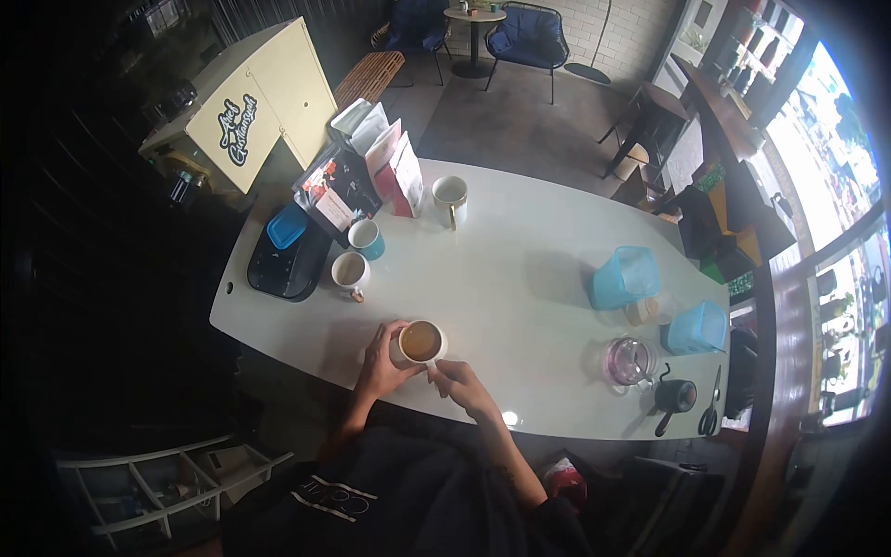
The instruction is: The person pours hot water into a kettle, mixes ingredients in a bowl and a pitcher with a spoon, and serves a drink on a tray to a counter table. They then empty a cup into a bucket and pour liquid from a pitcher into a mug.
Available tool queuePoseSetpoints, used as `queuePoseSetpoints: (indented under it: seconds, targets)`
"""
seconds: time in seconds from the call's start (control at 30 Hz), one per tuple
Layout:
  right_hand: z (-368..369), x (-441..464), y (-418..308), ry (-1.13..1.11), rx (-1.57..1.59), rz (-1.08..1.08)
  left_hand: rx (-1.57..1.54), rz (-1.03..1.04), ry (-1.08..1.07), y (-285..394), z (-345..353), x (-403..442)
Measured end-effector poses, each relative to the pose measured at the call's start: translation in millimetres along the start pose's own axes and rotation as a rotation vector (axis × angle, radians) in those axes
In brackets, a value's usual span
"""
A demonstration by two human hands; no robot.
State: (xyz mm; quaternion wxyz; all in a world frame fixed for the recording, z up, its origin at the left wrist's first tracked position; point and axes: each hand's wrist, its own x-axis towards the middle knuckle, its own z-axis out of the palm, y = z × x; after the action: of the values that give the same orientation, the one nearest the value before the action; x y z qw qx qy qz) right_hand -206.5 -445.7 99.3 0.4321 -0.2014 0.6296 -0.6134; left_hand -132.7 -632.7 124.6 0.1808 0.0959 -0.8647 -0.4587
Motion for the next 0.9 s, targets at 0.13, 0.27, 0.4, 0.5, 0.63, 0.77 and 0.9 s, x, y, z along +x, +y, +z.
queuePoseSetpoints:
  seconds: [0.13, 0.27, 0.4, 0.5, 0.63, 0.77, 0.9]
  targets:
    - [21, 28, 1, -0.098, -0.030, -0.016, 0.044, -0.005, 0.070, -18, -26, -4]
    - [47, 50, -12, -0.174, -0.031, -0.006, 0.076, -0.051, 0.121, -28, -59, -11]
    - [55, 77, -26, -0.122, 0.009, -0.025, 0.128, -0.071, 0.234, -51, -87, -22]
    - [44, 103, -31, -0.018, -0.058, -0.086, 0.128, -0.165, 0.354, -66, -104, -27]
    - [36, 136, -35, 0.045, -0.110, -0.118, 0.149, -0.209, 0.396, -82, -122, -20]
    - [37, 159, -31, 0.068, -0.139, -0.148, 0.174, -0.246, 0.376, -89, -131, -4]
    - [39, 168, -37, 0.087, -0.150, -0.160, 0.177, -0.286, 0.343, -98, -133, 6]
